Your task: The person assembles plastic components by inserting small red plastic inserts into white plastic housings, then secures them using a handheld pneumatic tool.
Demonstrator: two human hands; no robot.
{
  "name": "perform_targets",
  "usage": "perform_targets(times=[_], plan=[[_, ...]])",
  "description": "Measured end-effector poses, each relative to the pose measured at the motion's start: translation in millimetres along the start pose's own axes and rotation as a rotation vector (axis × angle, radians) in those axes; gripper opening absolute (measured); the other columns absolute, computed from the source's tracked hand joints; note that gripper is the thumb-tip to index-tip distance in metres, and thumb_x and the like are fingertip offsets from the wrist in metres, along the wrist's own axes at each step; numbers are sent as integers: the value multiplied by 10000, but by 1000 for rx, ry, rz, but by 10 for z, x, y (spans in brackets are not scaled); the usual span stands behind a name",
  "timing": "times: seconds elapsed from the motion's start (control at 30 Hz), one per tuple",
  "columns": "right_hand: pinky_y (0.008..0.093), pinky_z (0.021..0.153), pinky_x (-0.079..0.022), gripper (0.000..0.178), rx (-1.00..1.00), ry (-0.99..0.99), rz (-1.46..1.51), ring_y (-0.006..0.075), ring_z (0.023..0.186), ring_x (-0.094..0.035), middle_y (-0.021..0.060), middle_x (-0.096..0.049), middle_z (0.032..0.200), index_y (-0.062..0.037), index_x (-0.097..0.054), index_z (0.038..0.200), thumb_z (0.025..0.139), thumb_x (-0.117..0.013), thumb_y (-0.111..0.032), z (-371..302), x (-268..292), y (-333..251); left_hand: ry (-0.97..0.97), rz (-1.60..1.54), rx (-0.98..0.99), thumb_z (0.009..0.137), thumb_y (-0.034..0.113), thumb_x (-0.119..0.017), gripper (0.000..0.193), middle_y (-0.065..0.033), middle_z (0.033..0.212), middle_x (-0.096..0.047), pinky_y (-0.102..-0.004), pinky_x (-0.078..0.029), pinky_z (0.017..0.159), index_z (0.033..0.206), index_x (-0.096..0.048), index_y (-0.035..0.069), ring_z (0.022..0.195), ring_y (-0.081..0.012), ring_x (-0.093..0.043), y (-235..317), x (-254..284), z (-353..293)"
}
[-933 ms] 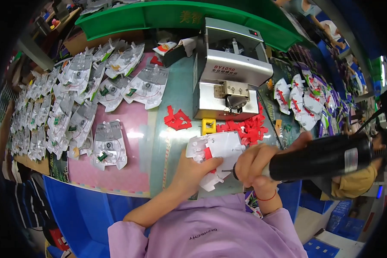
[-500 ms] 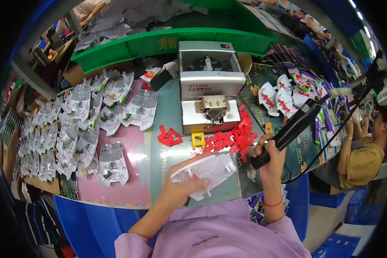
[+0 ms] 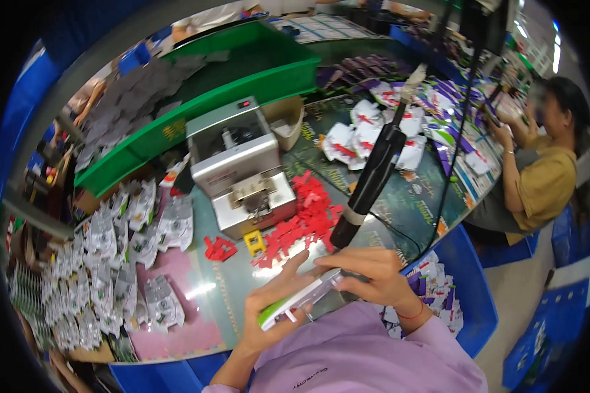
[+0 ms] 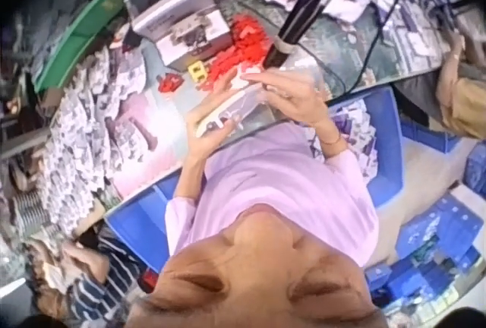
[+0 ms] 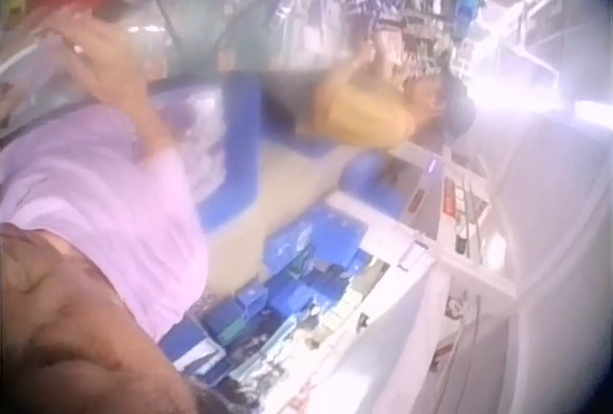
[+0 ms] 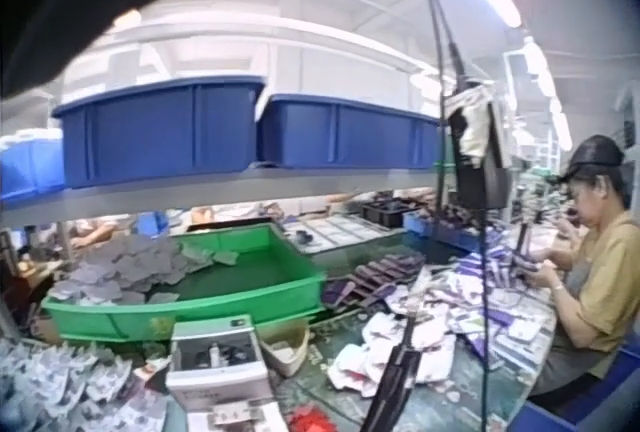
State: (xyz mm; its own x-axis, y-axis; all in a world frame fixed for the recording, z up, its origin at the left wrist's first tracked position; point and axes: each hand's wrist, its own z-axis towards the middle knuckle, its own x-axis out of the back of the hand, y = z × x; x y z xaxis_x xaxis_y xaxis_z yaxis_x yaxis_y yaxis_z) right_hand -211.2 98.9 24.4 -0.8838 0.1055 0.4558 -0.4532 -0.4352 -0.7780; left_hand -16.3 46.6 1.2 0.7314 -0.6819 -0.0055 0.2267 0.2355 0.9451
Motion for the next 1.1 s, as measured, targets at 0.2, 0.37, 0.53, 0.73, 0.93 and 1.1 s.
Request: perform_targets(times=[0.2,0.37,0.53,0.73,0.93,1.1], plan=[[278,524,-463,181,6,126,99,227,583,-605,118,-621,704,19,-624,826,777,-591,-152,-315,206,136,-136,-142,124,641,-13,-620,532,-245,1316,-320,-300,-405,858,1160,-504,-18,1151,-265,-428,37,-154,-11],[282,581,-486,240,191,695,457,167,618,-585,75,-605,711,-27,-561,958,856,-496,-233,-692,765,379,-17,-594,217,694,-81,-548,532,-252,1336,-247,-429,-485,824,1207,-407,-65,1176,-380,-362,25,-97,-96],[318,773,-461,243,-63,1184,760,167,892,-554,51,-559,1022,-70,-501,1056,870,-487,-227,-809,1775,1111,70,-488,281,707,-11,-592,512,-262,1282,-336,-436,-539,697,1188,-426,-61,1076,-438,-444,-7,-125,-137],[458,867,-435,237,-246,1237,754,265,1005,-530,120,-546,1050,-3,-469,1076,874,-475,-126,-369,2413,2158,118,-468,334,714,-18,-585,481,-264,1229,-401,-404,-549,678,1162,-429,-96,1037,-421,-486,-24,-142,-184],[313,816,-411,391,-438,1138,437,177,1010,-477,123,-462,1180,-35,-387,1228,852,-485,-71,-120,2264,2195,113,-457,402,767,-77,-488,437,-234,1236,-410,-342,-533,717,1194,-398,-95,1071,-344,-490,-27,-84,-216],[276,809,-396,520,-112,1110,284,175,1044,-455,126,-433,1222,-34,-344,1270,780,-512,10,-208,1906,1567,164,-422,442,790,-39,-491,415,-199,1228,-435,-313,-520,735,1196,-411,-74,1060,-310,-508,0,2,-271]])
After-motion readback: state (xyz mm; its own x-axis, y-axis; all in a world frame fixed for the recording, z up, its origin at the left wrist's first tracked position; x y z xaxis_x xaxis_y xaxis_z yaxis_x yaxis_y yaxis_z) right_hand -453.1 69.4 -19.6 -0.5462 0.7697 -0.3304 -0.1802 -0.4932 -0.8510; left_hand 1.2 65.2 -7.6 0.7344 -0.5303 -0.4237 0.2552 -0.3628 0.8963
